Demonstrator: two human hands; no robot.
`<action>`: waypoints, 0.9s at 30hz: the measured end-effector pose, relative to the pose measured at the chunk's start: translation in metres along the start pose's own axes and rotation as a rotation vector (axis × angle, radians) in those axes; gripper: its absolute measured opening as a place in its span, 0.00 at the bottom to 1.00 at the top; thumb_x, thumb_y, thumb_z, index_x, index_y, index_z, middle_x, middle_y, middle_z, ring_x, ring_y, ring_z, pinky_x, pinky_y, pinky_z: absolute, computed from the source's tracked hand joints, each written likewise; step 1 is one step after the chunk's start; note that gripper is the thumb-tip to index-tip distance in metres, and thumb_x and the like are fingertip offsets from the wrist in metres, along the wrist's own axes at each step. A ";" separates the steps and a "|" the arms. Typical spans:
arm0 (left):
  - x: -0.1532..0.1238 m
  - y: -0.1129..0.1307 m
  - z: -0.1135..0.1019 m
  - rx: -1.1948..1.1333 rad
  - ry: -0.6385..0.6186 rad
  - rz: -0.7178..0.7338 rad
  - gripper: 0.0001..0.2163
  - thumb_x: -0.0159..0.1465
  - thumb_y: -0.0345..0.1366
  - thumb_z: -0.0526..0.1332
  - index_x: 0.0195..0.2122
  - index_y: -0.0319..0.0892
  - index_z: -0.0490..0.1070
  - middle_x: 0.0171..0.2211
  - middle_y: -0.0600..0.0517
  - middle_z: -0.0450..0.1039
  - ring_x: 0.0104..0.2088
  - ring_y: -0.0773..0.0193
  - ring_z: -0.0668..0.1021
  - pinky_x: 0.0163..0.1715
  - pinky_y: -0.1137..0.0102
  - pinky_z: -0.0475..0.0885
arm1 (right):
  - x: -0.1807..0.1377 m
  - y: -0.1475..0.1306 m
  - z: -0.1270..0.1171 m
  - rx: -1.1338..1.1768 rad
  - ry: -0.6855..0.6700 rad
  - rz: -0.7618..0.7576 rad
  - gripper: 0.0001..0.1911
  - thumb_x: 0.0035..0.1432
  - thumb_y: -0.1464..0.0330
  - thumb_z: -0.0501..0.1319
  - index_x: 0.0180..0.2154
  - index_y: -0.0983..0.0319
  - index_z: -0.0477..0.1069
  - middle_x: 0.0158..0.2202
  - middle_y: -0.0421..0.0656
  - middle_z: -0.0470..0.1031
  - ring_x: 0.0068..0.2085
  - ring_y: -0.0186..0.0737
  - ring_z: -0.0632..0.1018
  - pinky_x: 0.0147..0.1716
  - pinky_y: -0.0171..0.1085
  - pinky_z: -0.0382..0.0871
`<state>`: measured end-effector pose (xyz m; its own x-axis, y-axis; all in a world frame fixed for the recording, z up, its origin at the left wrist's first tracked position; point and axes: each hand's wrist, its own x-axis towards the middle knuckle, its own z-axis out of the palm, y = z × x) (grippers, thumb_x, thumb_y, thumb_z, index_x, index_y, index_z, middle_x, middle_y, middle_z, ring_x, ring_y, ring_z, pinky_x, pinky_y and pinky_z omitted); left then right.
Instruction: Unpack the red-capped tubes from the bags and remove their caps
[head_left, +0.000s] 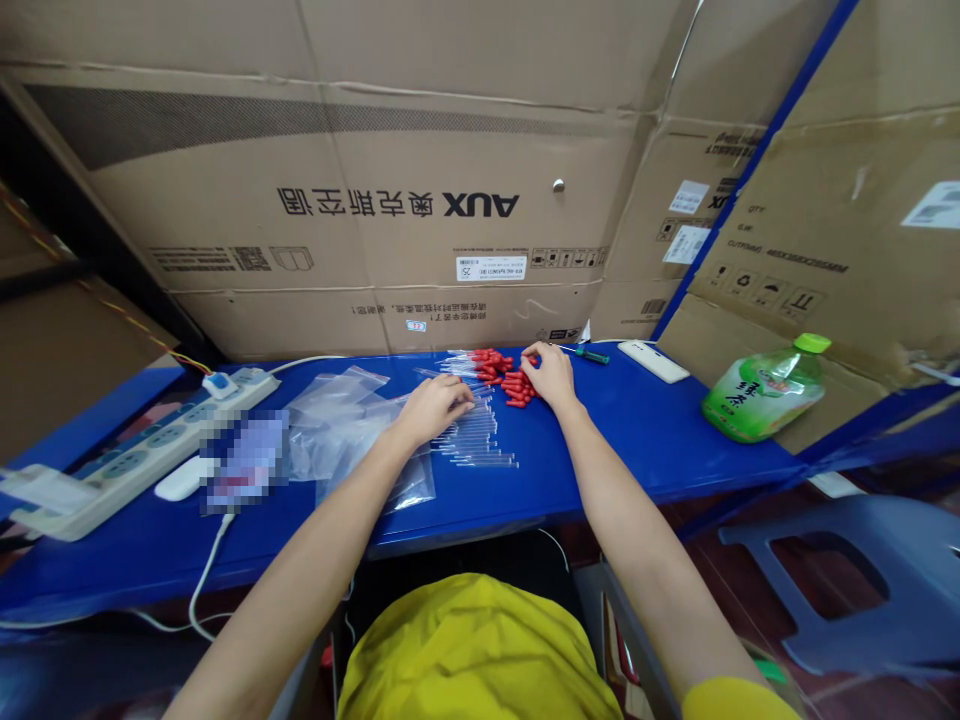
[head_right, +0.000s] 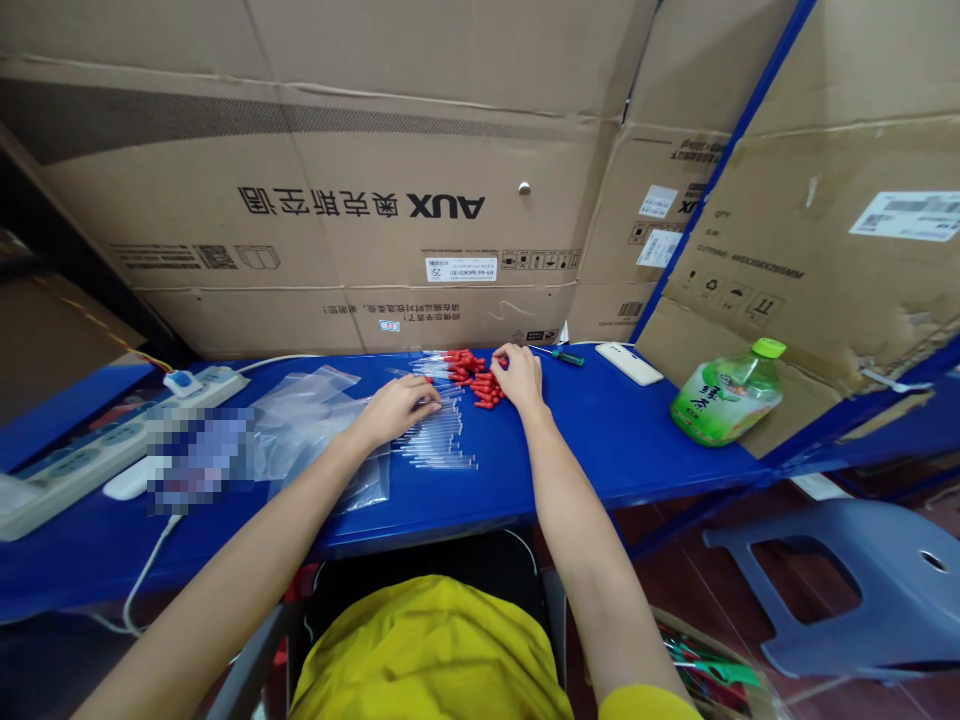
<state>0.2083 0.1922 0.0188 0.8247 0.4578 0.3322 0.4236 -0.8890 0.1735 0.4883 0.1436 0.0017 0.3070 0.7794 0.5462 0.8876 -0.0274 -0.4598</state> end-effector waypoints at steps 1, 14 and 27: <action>0.000 0.000 0.001 -0.005 -0.002 0.002 0.09 0.74 0.40 0.59 0.43 0.45 0.78 0.42 0.48 0.80 0.47 0.55 0.79 0.47 0.64 0.70 | 0.000 0.000 0.000 0.007 -0.001 -0.002 0.05 0.64 0.68 0.61 0.40 0.57 0.77 0.45 0.44 0.83 0.48 0.48 0.77 0.50 0.43 0.66; 0.000 -0.004 0.002 0.029 0.139 -0.158 0.14 0.77 0.40 0.53 0.45 0.43 0.77 0.47 0.45 0.79 0.50 0.53 0.77 0.53 0.60 0.71 | 0.001 0.007 0.005 0.057 0.010 0.089 0.08 0.64 0.64 0.61 0.36 0.56 0.78 0.34 0.41 0.81 0.39 0.44 0.79 0.40 0.38 0.65; -0.003 -0.013 0.007 0.147 0.044 -0.464 0.18 0.74 0.33 0.54 0.63 0.44 0.71 0.56 0.41 0.74 0.56 0.47 0.74 0.53 0.56 0.72 | 0.002 0.005 0.002 0.053 0.075 0.066 0.14 0.67 0.60 0.57 0.31 0.58 0.75 0.33 0.44 0.81 0.38 0.44 0.78 0.41 0.38 0.65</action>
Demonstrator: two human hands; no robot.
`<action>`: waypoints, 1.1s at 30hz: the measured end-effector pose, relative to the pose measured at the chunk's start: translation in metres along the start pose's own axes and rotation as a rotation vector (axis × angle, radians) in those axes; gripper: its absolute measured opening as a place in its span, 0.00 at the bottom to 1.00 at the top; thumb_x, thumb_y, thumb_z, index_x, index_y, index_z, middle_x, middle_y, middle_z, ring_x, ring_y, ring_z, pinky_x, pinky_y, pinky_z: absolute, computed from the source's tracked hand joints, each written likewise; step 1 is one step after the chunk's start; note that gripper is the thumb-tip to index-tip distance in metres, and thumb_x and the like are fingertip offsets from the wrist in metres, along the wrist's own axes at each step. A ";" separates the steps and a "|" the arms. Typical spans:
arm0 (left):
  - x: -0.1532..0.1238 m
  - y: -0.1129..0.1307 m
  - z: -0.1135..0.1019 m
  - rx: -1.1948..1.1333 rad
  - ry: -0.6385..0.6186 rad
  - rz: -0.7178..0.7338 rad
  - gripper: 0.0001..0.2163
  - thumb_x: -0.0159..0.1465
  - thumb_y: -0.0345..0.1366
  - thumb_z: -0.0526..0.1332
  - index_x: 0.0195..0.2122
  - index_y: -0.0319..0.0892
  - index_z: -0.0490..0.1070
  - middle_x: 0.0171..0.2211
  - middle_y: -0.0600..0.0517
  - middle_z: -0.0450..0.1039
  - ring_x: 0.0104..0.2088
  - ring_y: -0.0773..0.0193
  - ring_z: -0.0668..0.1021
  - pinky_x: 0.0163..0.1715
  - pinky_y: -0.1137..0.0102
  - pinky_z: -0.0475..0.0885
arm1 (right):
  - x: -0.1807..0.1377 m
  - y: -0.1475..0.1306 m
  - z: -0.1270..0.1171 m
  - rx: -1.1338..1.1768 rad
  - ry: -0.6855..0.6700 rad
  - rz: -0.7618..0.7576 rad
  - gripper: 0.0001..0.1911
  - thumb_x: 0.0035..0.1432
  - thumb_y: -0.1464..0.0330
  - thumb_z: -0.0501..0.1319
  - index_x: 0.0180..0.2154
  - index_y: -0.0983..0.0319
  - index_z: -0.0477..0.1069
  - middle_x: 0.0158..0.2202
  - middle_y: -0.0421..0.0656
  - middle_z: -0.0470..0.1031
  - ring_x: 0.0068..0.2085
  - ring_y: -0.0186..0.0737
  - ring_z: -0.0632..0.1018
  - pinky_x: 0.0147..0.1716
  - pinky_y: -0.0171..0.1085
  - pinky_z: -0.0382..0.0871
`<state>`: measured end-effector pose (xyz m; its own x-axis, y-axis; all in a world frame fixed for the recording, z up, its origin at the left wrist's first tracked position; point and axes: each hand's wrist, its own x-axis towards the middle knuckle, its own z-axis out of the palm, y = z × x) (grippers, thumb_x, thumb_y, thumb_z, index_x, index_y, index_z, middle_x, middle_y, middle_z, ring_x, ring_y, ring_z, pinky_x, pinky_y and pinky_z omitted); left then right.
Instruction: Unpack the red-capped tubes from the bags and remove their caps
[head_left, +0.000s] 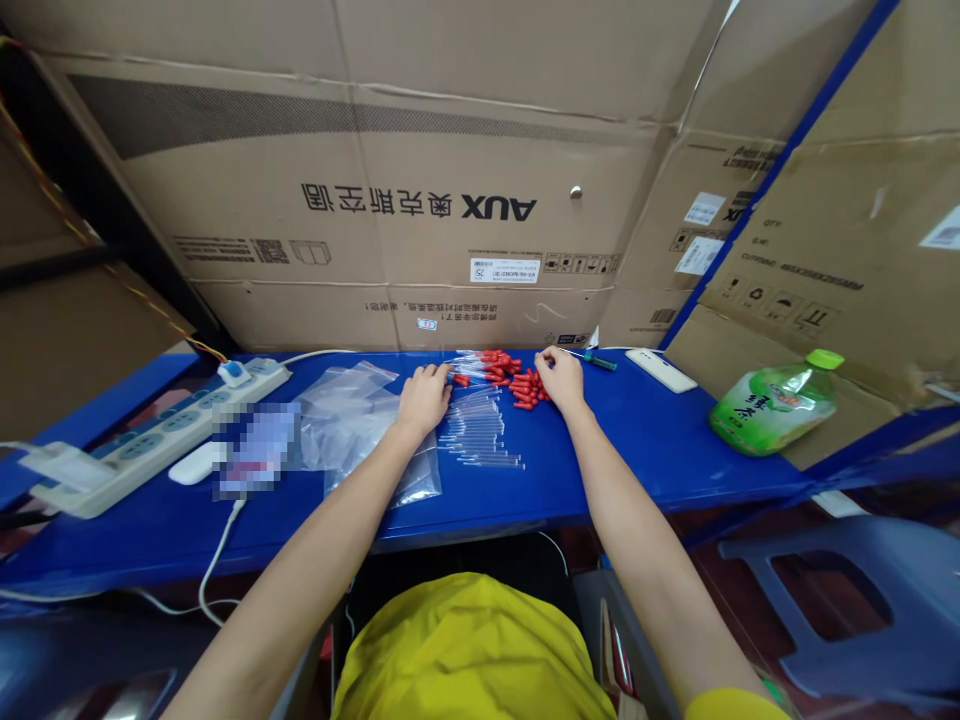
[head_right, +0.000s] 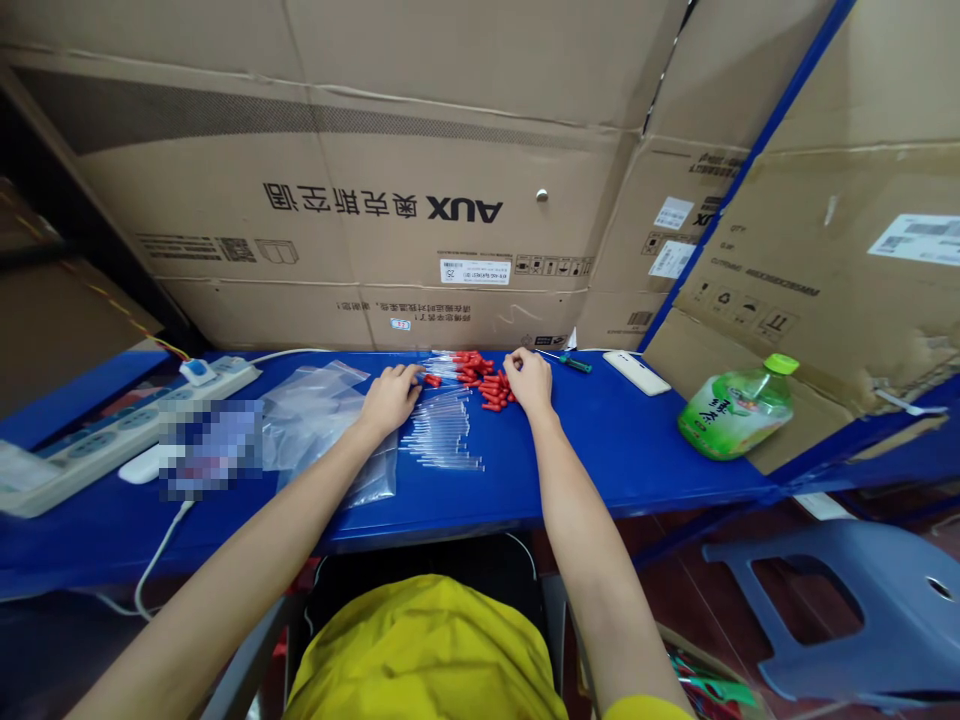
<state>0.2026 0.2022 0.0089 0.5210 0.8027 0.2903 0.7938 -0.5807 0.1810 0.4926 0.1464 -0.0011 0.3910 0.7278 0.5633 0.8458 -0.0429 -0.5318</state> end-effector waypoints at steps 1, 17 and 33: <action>0.000 0.000 0.000 0.005 0.002 0.005 0.19 0.74 0.33 0.53 0.64 0.45 0.70 0.56 0.41 0.73 0.56 0.47 0.73 0.53 0.56 0.72 | 0.000 -0.001 0.000 -0.002 0.004 -0.001 0.15 0.67 0.60 0.57 0.31 0.58 0.75 0.33 0.44 0.80 0.38 0.44 0.78 0.40 0.38 0.65; 0.004 0.001 0.003 0.023 -0.009 0.105 0.11 0.76 0.34 0.52 0.51 0.41 0.73 0.52 0.41 0.77 0.54 0.49 0.75 0.53 0.57 0.68 | -0.001 -0.007 -0.004 -0.055 -0.012 0.048 0.17 0.66 0.57 0.57 0.27 0.57 0.71 0.25 0.42 0.77 0.30 0.41 0.75 0.33 0.36 0.59; -0.002 0.028 -0.006 -0.248 0.123 0.282 0.16 0.79 0.36 0.44 0.61 0.39 0.65 0.57 0.39 0.76 0.58 0.53 0.78 0.59 0.59 0.72 | -0.019 -0.070 -0.013 -0.064 -0.077 -0.515 0.18 0.78 0.59 0.48 0.48 0.58 0.74 0.45 0.48 0.81 0.47 0.48 0.76 0.49 0.43 0.60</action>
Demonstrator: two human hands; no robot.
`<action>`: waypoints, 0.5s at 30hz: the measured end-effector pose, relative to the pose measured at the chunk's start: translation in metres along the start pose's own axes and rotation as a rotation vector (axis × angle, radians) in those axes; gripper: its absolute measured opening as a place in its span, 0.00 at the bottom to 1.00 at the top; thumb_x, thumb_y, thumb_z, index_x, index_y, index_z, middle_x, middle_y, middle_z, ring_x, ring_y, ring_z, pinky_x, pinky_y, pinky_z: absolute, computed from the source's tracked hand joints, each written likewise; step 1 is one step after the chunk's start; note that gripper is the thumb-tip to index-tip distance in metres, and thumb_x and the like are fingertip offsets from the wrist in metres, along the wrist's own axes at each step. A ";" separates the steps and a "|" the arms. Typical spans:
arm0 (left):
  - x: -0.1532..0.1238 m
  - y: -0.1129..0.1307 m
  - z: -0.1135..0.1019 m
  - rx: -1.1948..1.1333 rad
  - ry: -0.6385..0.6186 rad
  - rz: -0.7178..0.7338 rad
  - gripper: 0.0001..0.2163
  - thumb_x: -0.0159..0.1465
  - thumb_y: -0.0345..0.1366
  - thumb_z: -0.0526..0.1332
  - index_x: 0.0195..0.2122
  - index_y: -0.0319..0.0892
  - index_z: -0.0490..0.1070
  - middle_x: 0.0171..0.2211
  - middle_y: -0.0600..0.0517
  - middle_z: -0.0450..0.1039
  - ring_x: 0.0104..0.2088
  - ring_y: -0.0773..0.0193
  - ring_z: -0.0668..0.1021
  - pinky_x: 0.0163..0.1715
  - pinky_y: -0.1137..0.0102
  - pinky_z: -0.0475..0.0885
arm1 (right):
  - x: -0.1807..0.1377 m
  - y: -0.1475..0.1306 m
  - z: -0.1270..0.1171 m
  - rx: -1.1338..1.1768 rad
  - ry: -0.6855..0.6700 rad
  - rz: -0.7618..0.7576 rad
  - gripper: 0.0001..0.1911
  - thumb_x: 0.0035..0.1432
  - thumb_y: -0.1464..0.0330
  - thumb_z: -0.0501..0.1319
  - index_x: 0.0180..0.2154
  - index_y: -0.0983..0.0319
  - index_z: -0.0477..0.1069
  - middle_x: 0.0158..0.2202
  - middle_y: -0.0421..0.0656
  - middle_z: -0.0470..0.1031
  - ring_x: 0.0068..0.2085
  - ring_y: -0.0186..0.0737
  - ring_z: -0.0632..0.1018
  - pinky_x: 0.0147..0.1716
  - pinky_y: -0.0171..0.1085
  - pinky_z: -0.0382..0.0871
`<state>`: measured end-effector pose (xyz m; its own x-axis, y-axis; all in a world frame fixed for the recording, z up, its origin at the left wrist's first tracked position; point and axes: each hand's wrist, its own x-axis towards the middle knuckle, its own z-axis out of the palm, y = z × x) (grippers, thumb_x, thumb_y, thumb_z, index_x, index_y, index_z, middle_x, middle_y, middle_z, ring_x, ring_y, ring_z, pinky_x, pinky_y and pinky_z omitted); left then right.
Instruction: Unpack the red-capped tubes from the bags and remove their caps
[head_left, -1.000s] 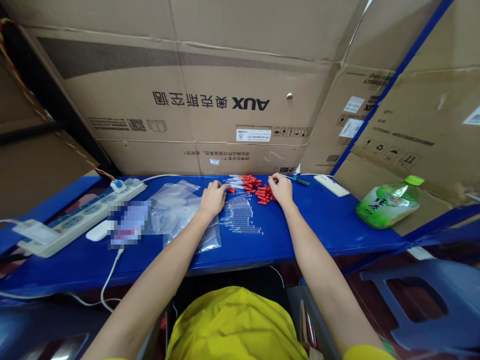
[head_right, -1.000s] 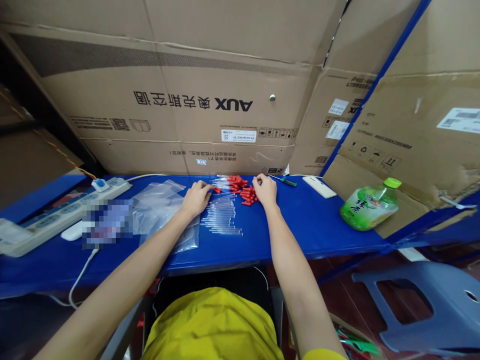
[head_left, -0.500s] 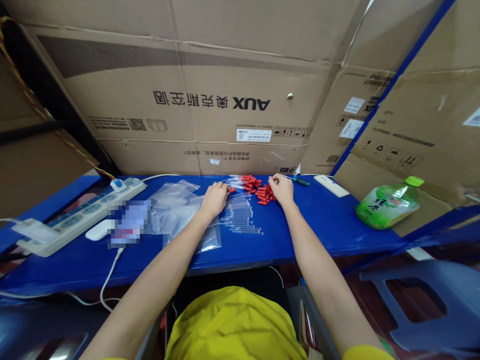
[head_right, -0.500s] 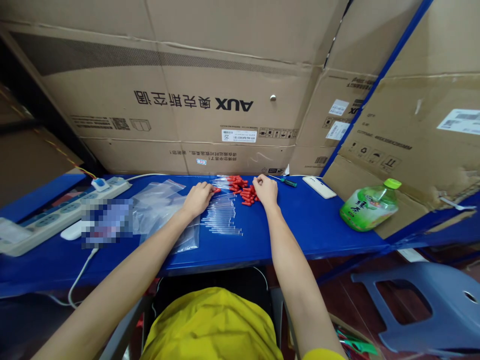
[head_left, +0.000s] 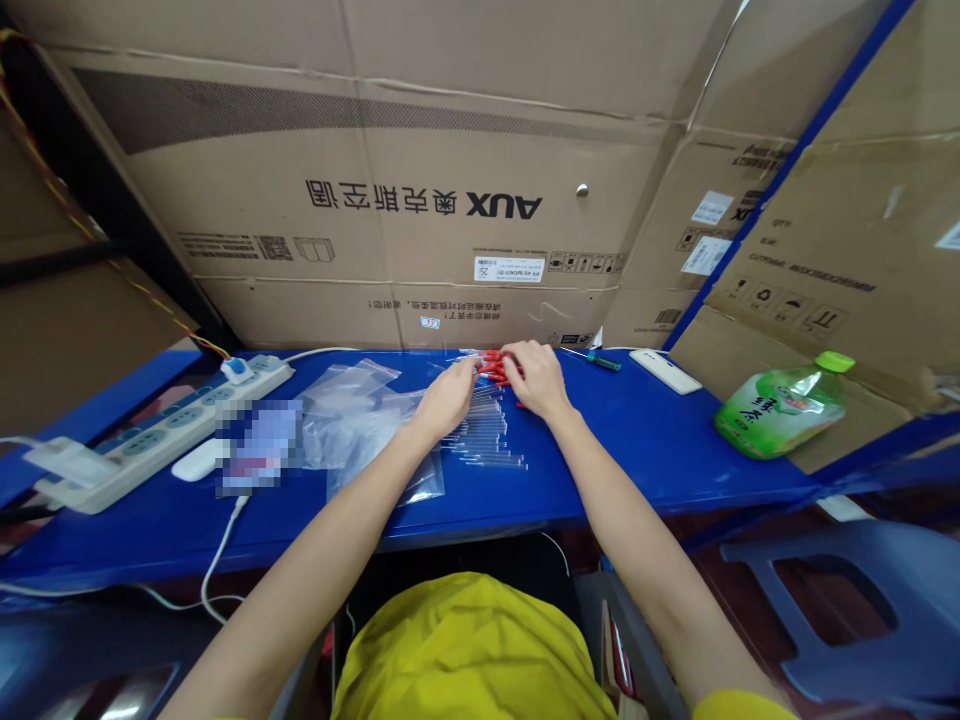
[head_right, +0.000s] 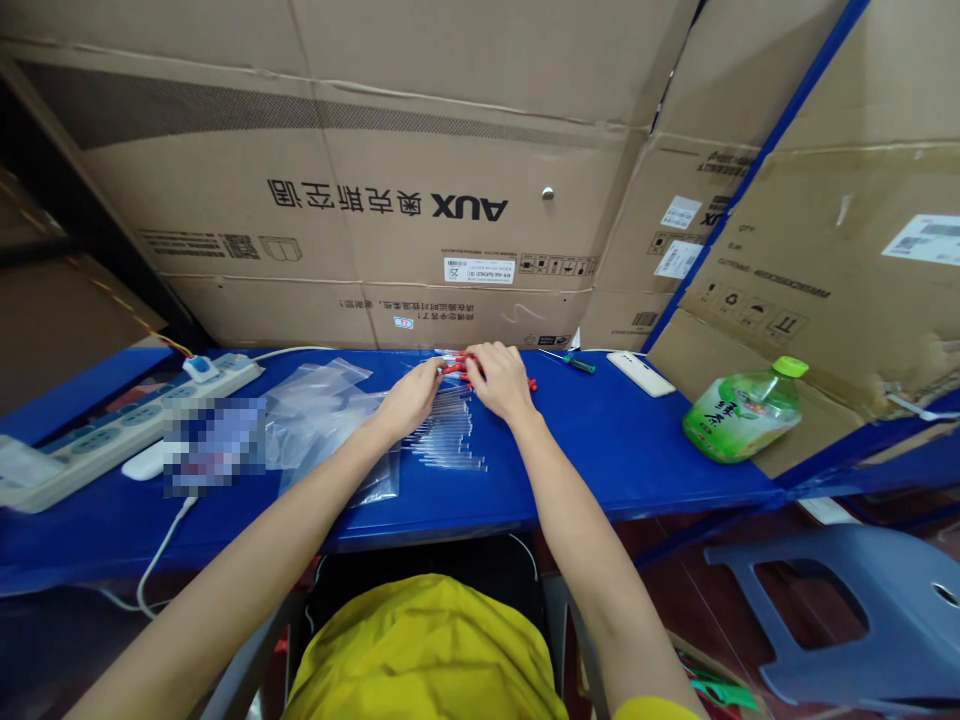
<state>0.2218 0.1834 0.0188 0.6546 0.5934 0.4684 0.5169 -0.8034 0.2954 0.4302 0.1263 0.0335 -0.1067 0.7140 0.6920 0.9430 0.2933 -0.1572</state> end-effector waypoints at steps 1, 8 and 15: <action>0.000 0.001 0.000 0.008 0.001 -0.003 0.16 0.79 0.36 0.44 0.60 0.38 0.66 0.55 0.38 0.77 0.56 0.53 0.79 0.57 0.59 0.73 | 0.001 -0.006 0.003 -0.009 -0.033 -0.056 0.18 0.78 0.58 0.48 0.47 0.59 0.74 0.45 0.48 0.81 0.47 0.48 0.75 0.49 0.44 0.59; -0.003 0.003 -0.012 0.104 -0.116 -0.043 0.15 0.80 0.42 0.45 0.48 0.43 0.69 0.46 0.44 0.81 0.47 0.55 0.83 0.46 0.65 0.74 | 0.001 -0.012 0.015 0.003 -0.122 -0.150 0.20 0.78 0.56 0.50 0.39 0.60 0.71 0.40 0.48 0.80 0.43 0.46 0.74 0.46 0.43 0.56; -0.004 0.001 -0.017 0.187 -0.158 -0.069 0.16 0.80 0.43 0.43 0.49 0.45 0.69 0.47 0.46 0.83 0.46 0.54 0.84 0.43 0.67 0.73 | 0.001 -0.011 0.009 0.029 -0.098 -0.120 0.16 0.78 0.60 0.50 0.46 0.61 0.72 0.43 0.48 0.81 0.45 0.47 0.75 0.46 0.43 0.58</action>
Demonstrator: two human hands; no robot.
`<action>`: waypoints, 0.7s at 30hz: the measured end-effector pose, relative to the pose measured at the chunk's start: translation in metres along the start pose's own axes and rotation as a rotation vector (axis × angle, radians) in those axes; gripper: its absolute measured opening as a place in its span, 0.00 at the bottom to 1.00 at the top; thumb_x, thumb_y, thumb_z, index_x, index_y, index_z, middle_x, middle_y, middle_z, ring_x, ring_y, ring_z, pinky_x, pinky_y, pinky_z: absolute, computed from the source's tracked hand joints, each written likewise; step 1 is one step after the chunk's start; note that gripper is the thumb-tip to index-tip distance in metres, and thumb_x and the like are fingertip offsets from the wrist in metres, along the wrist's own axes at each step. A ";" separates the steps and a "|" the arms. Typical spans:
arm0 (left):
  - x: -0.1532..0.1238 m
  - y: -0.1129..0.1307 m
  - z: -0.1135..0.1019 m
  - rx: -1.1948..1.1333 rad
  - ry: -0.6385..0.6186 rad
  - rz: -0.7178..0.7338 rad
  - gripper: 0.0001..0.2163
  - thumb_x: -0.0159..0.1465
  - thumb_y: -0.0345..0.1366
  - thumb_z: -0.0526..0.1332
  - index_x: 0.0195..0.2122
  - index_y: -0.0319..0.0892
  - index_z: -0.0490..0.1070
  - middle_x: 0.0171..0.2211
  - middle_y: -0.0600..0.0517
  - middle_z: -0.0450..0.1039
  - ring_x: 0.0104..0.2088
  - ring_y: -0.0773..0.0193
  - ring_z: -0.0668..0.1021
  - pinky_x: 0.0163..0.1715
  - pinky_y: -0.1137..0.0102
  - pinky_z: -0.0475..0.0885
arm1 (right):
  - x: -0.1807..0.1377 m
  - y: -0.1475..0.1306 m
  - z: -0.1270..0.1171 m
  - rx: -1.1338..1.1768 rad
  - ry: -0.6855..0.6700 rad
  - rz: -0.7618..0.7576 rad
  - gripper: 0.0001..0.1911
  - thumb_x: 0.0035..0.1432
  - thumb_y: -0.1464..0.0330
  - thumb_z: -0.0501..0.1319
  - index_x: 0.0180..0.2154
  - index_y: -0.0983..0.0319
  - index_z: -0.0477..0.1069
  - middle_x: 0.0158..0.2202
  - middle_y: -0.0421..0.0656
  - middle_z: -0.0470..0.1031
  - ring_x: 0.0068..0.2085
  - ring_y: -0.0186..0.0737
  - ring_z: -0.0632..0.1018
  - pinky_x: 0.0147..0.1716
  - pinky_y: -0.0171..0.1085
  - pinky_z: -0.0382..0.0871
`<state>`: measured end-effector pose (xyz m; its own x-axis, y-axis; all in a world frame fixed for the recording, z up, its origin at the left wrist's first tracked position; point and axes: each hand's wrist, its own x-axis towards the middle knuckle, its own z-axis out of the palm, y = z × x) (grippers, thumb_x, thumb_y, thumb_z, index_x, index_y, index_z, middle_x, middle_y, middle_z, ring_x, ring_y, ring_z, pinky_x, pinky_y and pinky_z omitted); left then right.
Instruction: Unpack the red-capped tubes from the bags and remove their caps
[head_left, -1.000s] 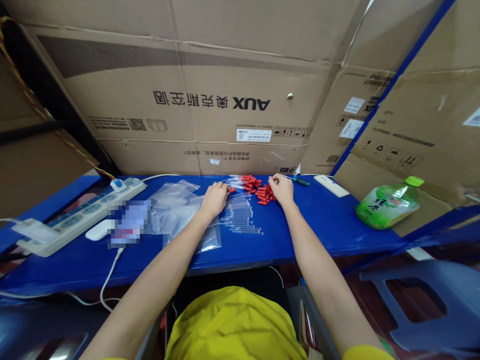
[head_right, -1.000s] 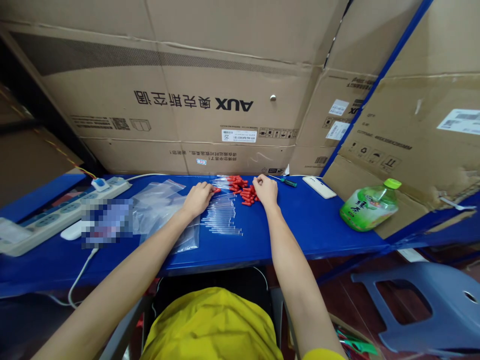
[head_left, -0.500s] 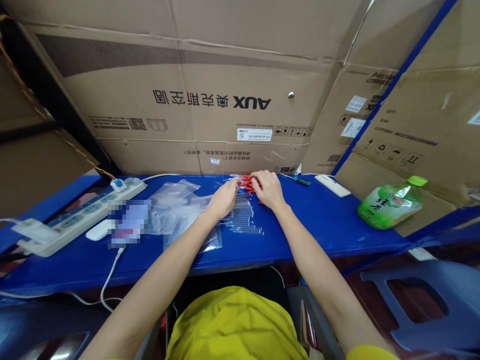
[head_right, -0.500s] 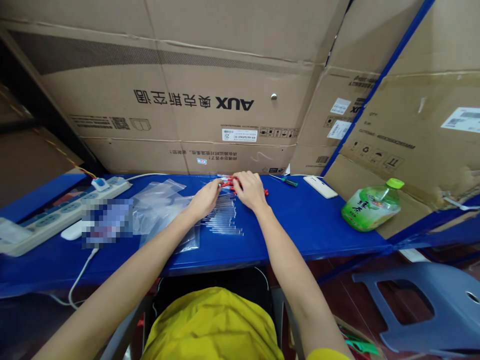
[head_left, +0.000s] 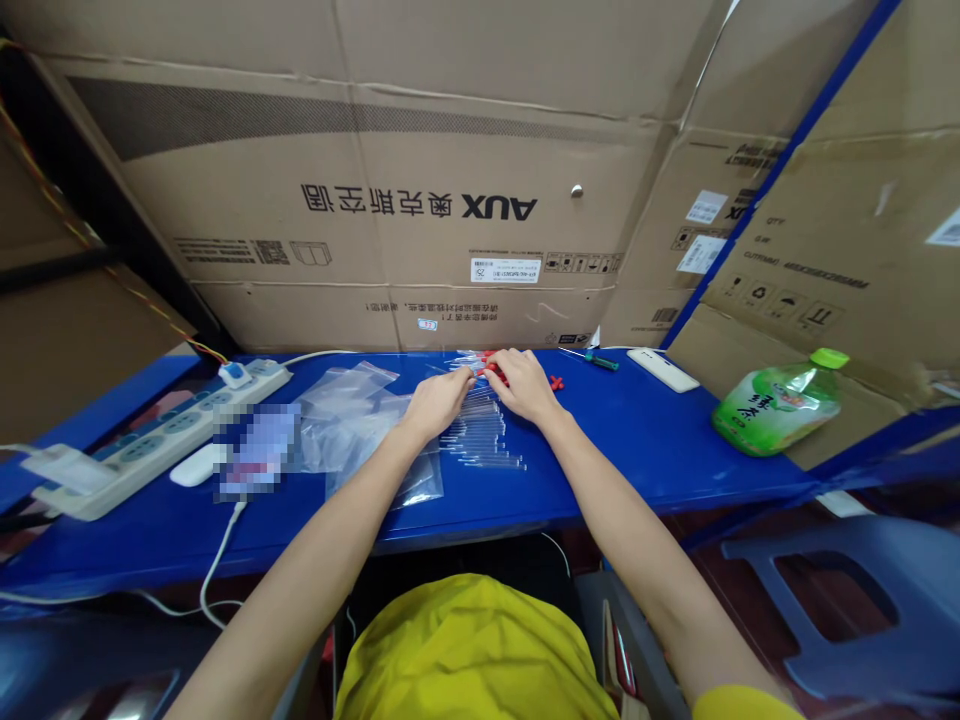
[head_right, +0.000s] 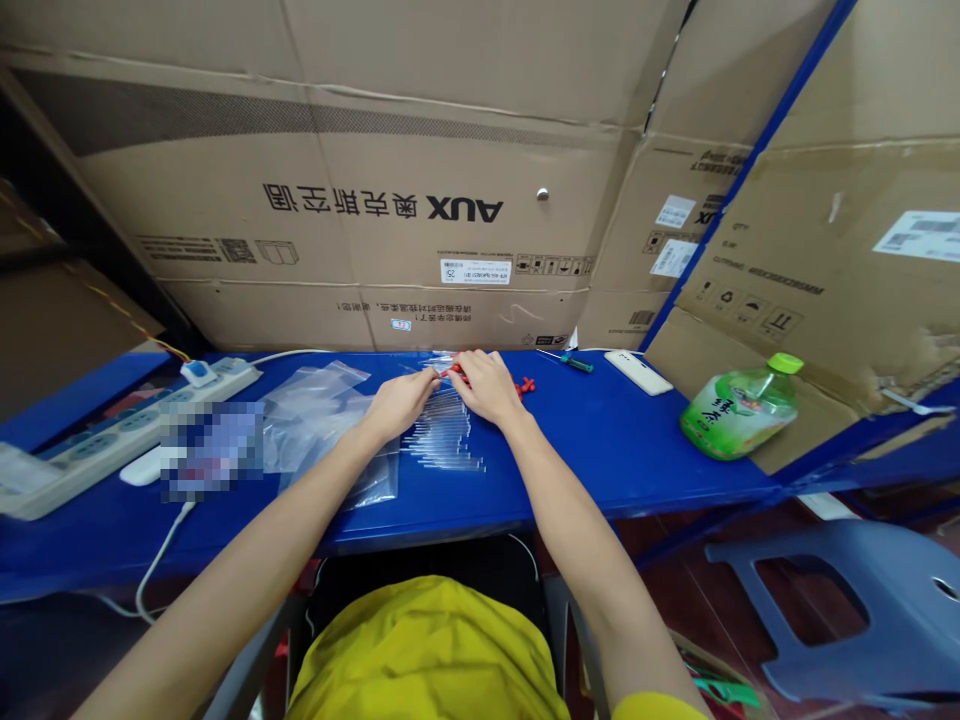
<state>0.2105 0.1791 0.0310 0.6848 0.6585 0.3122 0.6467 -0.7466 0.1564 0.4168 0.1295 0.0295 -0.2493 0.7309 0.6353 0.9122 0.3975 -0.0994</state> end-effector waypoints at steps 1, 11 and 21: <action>0.000 0.001 0.000 0.014 -0.018 0.000 0.16 0.80 0.43 0.43 0.50 0.45 0.69 0.47 0.45 0.83 0.46 0.54 0.84 0.43 0.66 0.73 | 0.000 -0.002 0.000 -0.012 -0.009 -0.019 0.15 0.78 0.60 0.51 0.48 0.61 0.72 0.46 0.49 0.81 0.47 0.48 0.75 0.46 0.43 0.58; -0.001 0.001 -0.007 0.156 -0.116 -0.007 0.17 0.79 0.42 0.44 0.53 0.46 0.71 0.45 0.43 0.84 0.44 0.52 0.85 0.43 0.66 0.73 | 0.004 -0.009 0.013 -0.243 -0.097 -0.151 0.10 0.74 0.68 0.54 0.42 0.62 0.73 0.43 0.50 0.79 0.47 0.49 0.72 0.48 0.46 0.56; 0.003 -0.004 -0.003 0.155 -0.106 0.009 0.19 0.79 0.45 0.44 0.50 0.48 0.74 0.42 0.45 0.83 0.42 0.53 0.85 0.42 0.67 0.72 | 0.002 0.002 0.011 -0.249 -0.038 -0.116 0.09 0.70 0.67 0.57 0.41 0.60 0.76 0.43 0.50 0.78 0.47 0.50 0.70 0.47 0.47 0.55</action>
<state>0.2087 0.1839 0.0344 0.7166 0.6646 0.2115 0.6792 -0.7339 0.0049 0.4142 0.1377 0.0224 -0.3640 0.7107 0.6021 0.9277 0.3341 0.1665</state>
